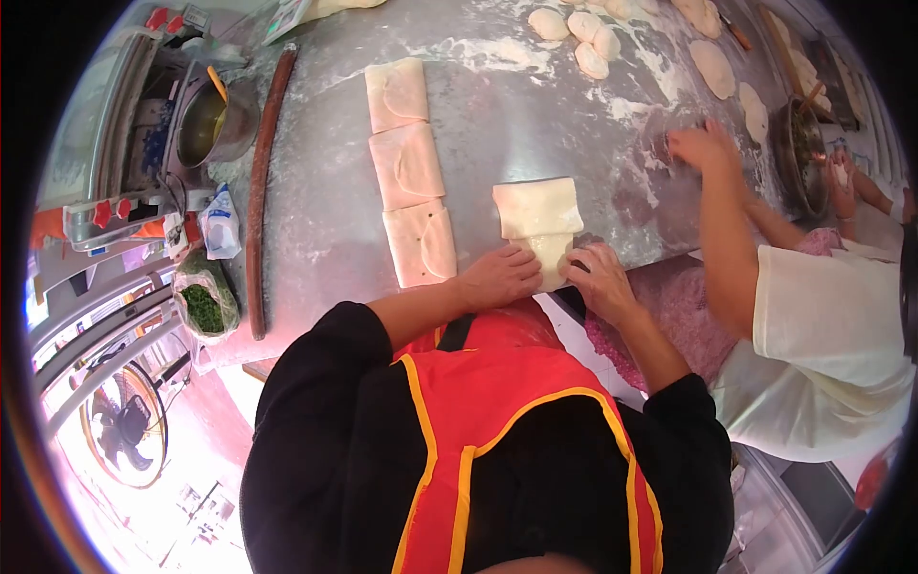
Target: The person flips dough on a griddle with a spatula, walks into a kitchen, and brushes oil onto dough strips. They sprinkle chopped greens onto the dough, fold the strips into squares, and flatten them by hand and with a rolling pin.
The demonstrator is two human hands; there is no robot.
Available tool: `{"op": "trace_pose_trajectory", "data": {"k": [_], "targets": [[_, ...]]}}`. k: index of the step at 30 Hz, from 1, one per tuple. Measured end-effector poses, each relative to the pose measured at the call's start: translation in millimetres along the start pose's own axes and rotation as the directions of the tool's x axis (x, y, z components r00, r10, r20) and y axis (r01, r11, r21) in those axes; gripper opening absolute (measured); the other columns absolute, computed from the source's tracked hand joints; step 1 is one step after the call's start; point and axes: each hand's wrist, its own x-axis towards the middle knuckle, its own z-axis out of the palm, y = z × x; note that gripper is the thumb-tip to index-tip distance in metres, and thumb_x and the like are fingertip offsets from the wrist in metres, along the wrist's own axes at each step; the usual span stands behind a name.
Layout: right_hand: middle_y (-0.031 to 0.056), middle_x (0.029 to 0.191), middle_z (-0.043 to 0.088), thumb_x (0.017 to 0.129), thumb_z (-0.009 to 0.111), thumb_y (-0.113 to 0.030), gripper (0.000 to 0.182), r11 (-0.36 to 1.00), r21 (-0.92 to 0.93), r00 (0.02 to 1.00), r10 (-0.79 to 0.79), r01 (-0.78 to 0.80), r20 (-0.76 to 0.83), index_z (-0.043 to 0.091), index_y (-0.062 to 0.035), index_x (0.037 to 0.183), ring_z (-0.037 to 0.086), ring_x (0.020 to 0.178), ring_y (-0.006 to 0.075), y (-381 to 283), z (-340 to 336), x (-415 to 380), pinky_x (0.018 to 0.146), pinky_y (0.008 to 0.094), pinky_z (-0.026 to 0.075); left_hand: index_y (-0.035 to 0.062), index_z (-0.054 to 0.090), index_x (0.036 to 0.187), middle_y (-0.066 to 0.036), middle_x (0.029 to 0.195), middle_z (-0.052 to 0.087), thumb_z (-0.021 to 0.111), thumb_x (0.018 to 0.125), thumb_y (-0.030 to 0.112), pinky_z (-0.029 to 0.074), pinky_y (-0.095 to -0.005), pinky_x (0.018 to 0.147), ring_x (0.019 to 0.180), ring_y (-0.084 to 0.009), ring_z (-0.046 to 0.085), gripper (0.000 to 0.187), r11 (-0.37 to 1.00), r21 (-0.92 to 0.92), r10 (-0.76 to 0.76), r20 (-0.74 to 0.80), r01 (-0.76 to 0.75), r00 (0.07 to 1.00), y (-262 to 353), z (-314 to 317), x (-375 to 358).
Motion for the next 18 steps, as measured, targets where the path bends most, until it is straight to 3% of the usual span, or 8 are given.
{"op": "trace_pose_trajectory", "data": {"k": [3, 6, 8, 10, 12, 15, 18], "targets": [[0.0076, 0.106, 0.056, 0.074, 0.059, -0.008, 0.014, 0.999, -0.026, 0.999, -0.032, 0.031, -0.014, 0.062, -0.0095, 0.088, 0.05, 0.102, 0.0293, 4.6, 2.8, 2.8, 0.092, 0.0406, 0.041, 0.0103, 0.059, 0.088, -0.007, 0.091, 0.055, 0.057, 0.077, 0.02, 0.043, -0.0372, 0.084, 0.093, -0.0239, 0.052, 0.016, 1.0, 0.009, -0.023, 0.045, 0.022, 0.999, 1.8, 6.4, 3.3], [0.0079, 0.106, 0.057, 0.076, 0.06, -0.008, 0.011, 0.996, 0.078, 0.998, 0.037, -0.033, -0.052, 0.061, -0.0081, 0.087, 0.05, 0.101, 0.0295, -1.9, -0.2, 8.9, 0.091, 0.0404, 0.04, 0.0098, 0.06, 0.086, -0.007, 0.091, 0.056, 0.059, 0.078, 0.018, 0.042, -0.0364, 0.083, 0.091, -0.0243, 0.052, 0.011, 0.989, -0.1, -0.104, 0.053, 0.109, 0.993, -0.2, 7.3, 3.8], [0.0084, 0.106, 0.057, 0.078, 0.06, -0.008, 0.009, 0.938, 0.3, 0.969, 0.216, -0.173, -0.119, 0.061, -0.0073, 0.087, 0.05, 0.101, 0.0301, -5.8, -7.7, 20.1, 0.092, 0.0402, 0.039, 0.0081, 0.061, 0.087, -0.008, 0.09, 0.057, 0.061, 0.08, 0.017, 0.043, -0.0364, 0.081, 0.09, -0.0256, 0.052, 0.011, 0.919, -0.294, -0.301, -0.092, 0.263, 0.949, 1.3, 1.1, 4.0], [0.0093, 0.107, 0.058, 0.08, 0.061, -0.009, 0.008, 0.851, 0.455, 0.916, 0.369, -0.264, -0.158, 0.061, -0.0064, 0.087, 0.049, 0.102, 0.0308, -6.0, -13.4, 36.8, 0.093, 0.0403, 0.038, 0.0062, 0.061, 0.088, -0.009, 0.089, 0.057, 0.062, 0.082, 0.016, 0.044, -0.037, 0.08, 0.09, -0.0274, 0.053, 0.012, 0.744, -0.516, -0.558, -0.129, 0.425, 0.82, 1.3, -17.7, 8.2], [0.0103, 0.108, 0.058, 0.081, 0.061, -0.01, 0.007, 0.775, 0.545, 0.853, 0.485, -0.319, -0.192, 0.061, -0.0056, 0.087, 0.049, 0.103, 0.0318, 2.5, -14.8, 60.5, 0.094, 0.0405, 0.037, 0.004, 0.062, 0.09, -0.011, 0.089, 0.058, 0.063, 0.083, 0.016, 0.044, -0.0383, 0.079, 0.09, -0.0297, 0.053, 0.014, 0.427, -0.714, -0.807, -0.024, 0.554, 0.59, -7.9, -41.6, 17.6], [0.0119, 0.113, 0.058, 0.081, 0.062, -0.011, 0.014, 0.79, 0.49, 0.815, 0.529, -0.369, -0.239, 0.061, -0.0048, 0.094, 0.048, 0.107, 0.0332, 18.4, 9.8, 89.1, 0.096, 0.0416, 0.036, 0.0019, 0.061, 0.096, -0.012, 0.093, 0.06, 0.064, 0.083, 0.017, 0.045, -0.0394, 0.081, 0.093, -0.0314, 0.053, 0.02, 0.407, -0.565, -0.857, 0.034, 0.718, 0.513, -40.2, -48.8, 30.8], [0.0137, 0.117, 0.057, 0.079, 0.065, -0.012, 0.025, 0.851, 0.33, 0.788, 0.511, -0.408, -0.343, 0.058, -0.0037, 0.102, 0.047, 0.11, 0.0343, 16.4, 15.6, 96.6, 0.098, 0.043, 0.035, 0.002, 0.061, 0.098, -0.013, 0.095, 0.061, 0.066, 0.082, 0.018, 0.045, -0.0404, 0.084, 0.096, -0.0313, 0.054, 0.023, 0.555, -0.312, -0.831, -0.157, 0.771, 0.534, -49.3, -39.1, 30.2]]}}
